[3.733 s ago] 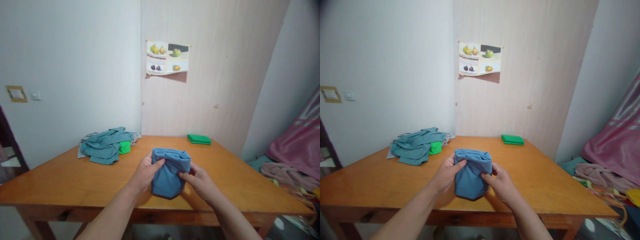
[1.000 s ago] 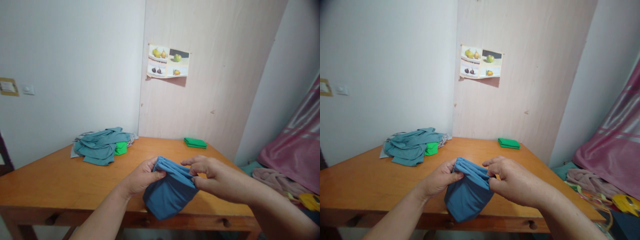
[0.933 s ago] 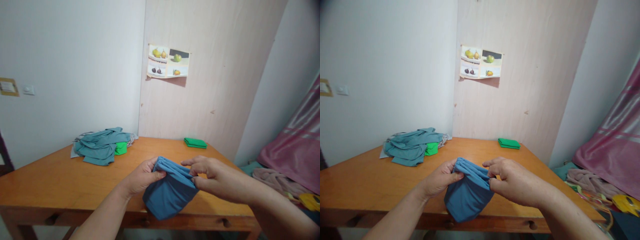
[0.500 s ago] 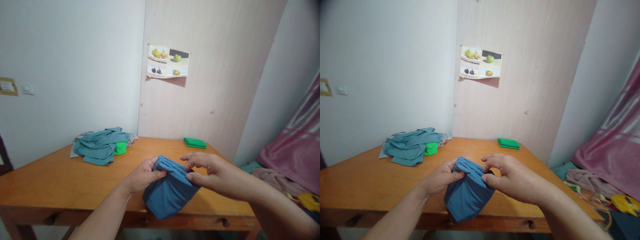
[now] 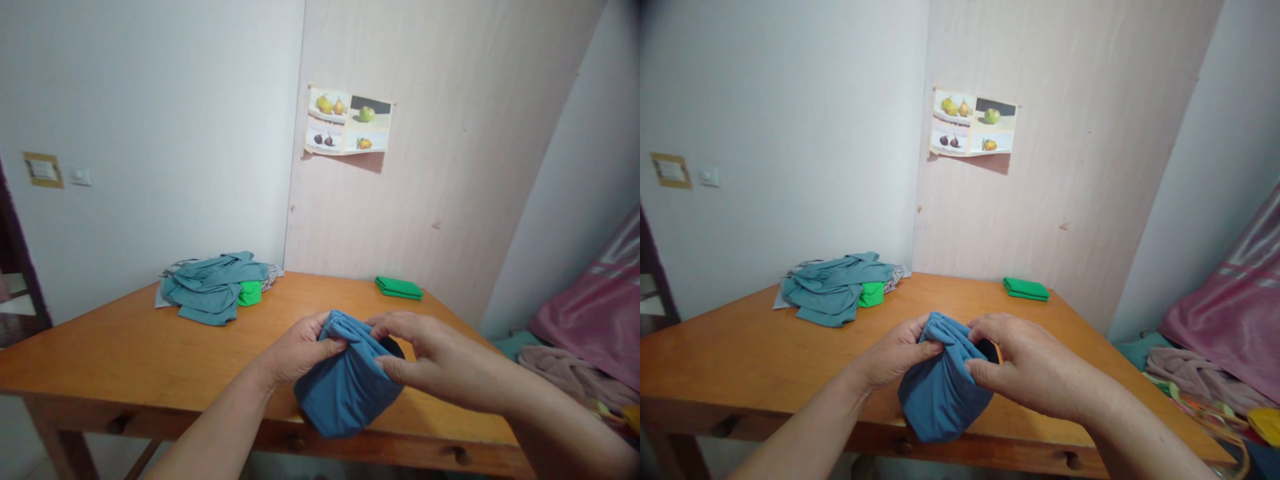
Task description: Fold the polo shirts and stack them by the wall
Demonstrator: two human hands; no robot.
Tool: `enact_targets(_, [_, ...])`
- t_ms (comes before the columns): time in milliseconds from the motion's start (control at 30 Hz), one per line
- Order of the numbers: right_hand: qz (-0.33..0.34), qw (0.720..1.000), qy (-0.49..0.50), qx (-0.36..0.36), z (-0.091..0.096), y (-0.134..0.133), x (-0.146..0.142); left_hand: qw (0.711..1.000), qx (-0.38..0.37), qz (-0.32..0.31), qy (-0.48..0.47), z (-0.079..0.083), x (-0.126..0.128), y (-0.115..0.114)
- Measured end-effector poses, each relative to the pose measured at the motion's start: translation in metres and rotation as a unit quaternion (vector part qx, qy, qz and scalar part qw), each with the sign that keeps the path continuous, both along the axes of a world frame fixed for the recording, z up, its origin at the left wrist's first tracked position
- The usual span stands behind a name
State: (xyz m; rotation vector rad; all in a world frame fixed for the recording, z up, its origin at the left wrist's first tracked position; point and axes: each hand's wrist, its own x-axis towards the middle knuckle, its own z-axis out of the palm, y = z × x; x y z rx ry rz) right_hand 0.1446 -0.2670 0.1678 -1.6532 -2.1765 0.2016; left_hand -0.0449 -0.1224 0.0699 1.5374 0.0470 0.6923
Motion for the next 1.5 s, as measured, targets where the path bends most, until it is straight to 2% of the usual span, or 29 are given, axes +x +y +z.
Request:
enact_targets(300, [-0.014, 1.000, -0.024, -0.012, -0.007, 0.007, -0.001, 0.998, 0.052, 0.019, 0.014, 0.000, 0.003, 0.001])
enact_targets(433, [-0.039, 0.998, -0.041, -0.023, -0.012, 0.009, 0.002, 0.990, 0.114, 0.077, 0.023, 0.003, 0.002, -0.001])
enact_targets(567, [-0.059, 0.996, -0.059, -0.025, -0.015, 0.010, 0.004, 0.952, 0.265, 0.148, 0.046, 0.018, -0.006, -0.004])
enact_targets(667, [-0.065, 0.996, -0.066, -0.019, -0.015, 0.009, 0.004, 0.907, 0.388, 0.157, 0.048, 0.035, -0.013, -0.005])
enact_targets(733, [-0.068, 0.996, -0.063, -0.013, -0.014, 0.009, 0.004, 0.888, 0.433, 0.150, 0.041, 0.044, -0.015, -0.005])
enact_targets(833, [-0.071, 0.995, -0.065, -0.008, -0.013, 0.008, 0.003, 0.878, 0.459, 0.124, 0.050, 0.054, -0.018, -0.004])
enact_targets(1000, [-0.071, 0.993, -0.091, -0.012, -0.013, 0.008, 0.002, 0.893, 0.430, 0.108, 0.075, 0.057, -0.021, -0.002])
enact_targets(1167, [-0.066, 0.995, -0.078, -0.023, -0.013, 0.009, 0.004, 0.931, 0.321, 0.096, 0.143, 0.051, -0.022, 0.000])
enact_targets(1333, [-0.058, 0.996, -0.048, -0.047, -0.009, 0.006, 0.003, 0.971, 0.199, 0.083, 0.108, 0.038, -0.016, 0.002])
enact_targets(1500, [-0.045, 0.998, -0.015, -0.039, -0.006, 0.005, 0.001, 0.992, 0.068, 0.100, 0.045, 0.029, -0.004, -0.004])
